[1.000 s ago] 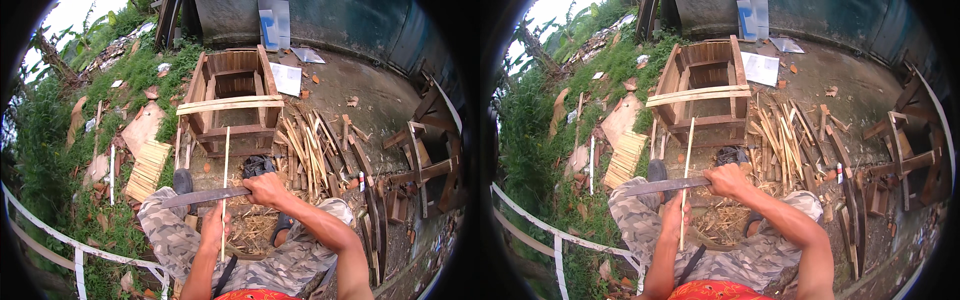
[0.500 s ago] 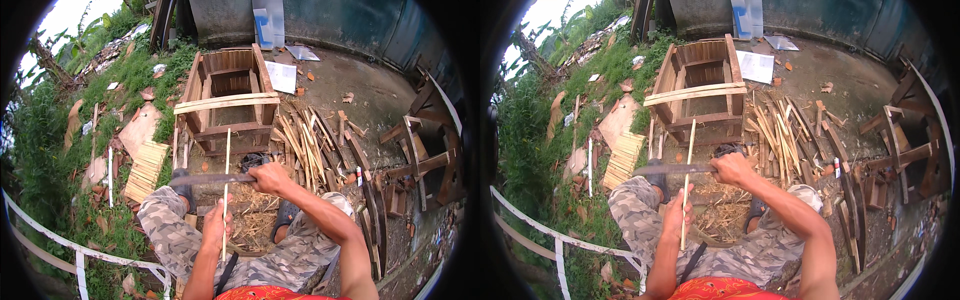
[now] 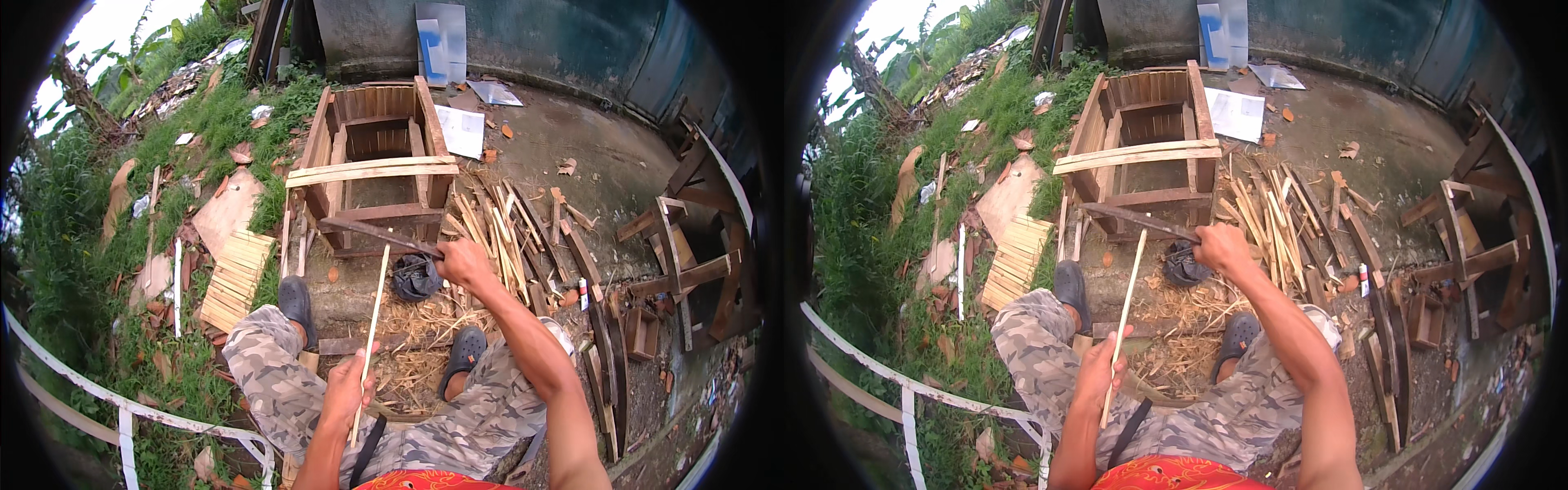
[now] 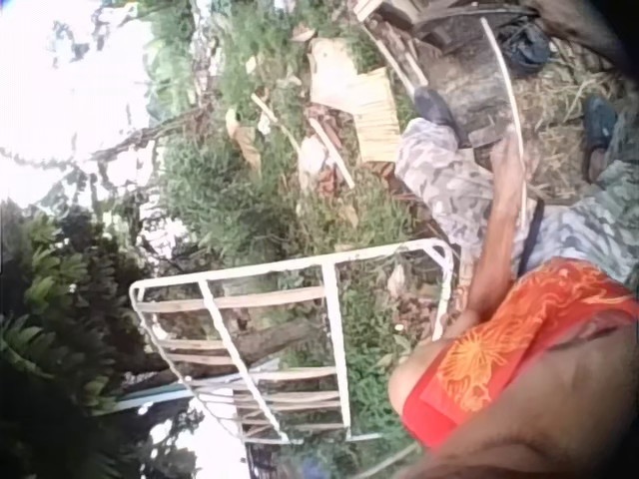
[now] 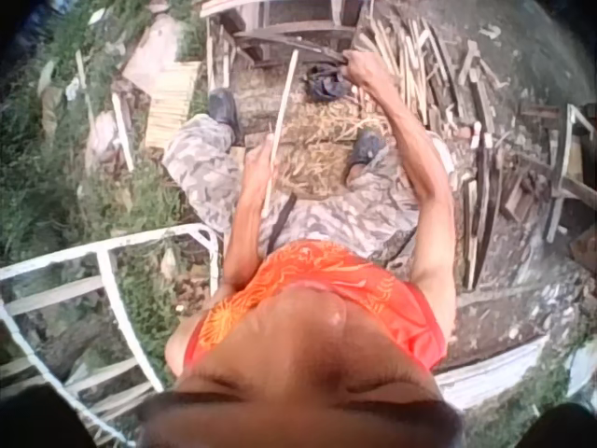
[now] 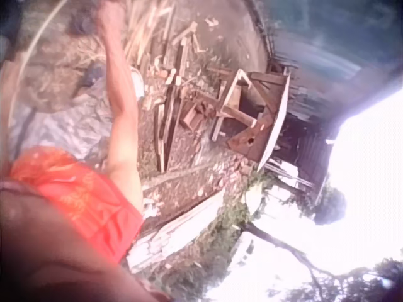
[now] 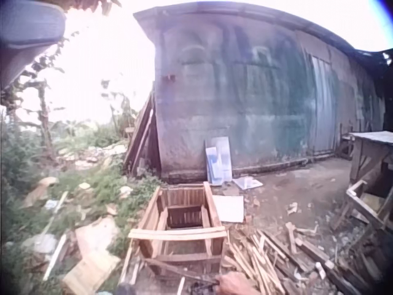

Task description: The person sits on the ground and uses a machete to shave and shape thin wooden sticks. They repeatedly scrape the sticks to thin them, then place the finished pieces into a wooden frame structure.

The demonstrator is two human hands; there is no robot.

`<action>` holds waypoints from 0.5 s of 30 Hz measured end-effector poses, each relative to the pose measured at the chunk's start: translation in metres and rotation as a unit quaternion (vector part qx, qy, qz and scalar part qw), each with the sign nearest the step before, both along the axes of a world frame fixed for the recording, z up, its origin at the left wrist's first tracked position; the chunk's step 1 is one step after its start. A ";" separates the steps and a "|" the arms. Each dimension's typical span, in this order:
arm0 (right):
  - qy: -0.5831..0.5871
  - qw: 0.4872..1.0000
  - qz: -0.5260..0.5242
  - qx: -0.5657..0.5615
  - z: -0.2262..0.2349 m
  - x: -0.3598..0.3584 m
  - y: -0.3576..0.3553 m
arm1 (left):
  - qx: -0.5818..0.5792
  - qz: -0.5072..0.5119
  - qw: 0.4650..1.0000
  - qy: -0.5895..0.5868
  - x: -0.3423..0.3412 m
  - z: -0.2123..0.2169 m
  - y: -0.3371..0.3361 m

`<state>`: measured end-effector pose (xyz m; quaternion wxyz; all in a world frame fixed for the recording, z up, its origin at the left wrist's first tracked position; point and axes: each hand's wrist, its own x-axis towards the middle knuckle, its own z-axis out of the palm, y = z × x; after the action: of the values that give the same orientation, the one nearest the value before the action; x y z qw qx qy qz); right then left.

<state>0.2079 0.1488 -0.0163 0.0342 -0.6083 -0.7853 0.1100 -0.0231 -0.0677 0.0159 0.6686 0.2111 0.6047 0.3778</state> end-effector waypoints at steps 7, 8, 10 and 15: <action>0.036 0.993 0.113 0.031 -0.004 0.011 -0.001 | 0.051 -0.038 0.997 0.033 -0.008 -0.001 0.001; 0.038 0.999 0.030 -0.002 -0.003 0.015 0.007 | 0.056 -0.043 0.997 0.033 -0.013 0.002 0.001; 0.086 0.978 -0.188 -0.023 0.005 0.044 0.028 | 0.066 -0.063 0.995 0.029 -0.022 0.012 -0.004; 0.313 0.915 -0.255 0.005 0.014 0.091 0.033 | 0.109 -0.109 0.986 0.068 -0.036 0.023 0.020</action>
<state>0.2991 0.1820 -0.0024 0.3081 -0.7222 -0.5531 0.2785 -0.0586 -0.0477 0.0385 0.6358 0.3727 0.5773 0.3515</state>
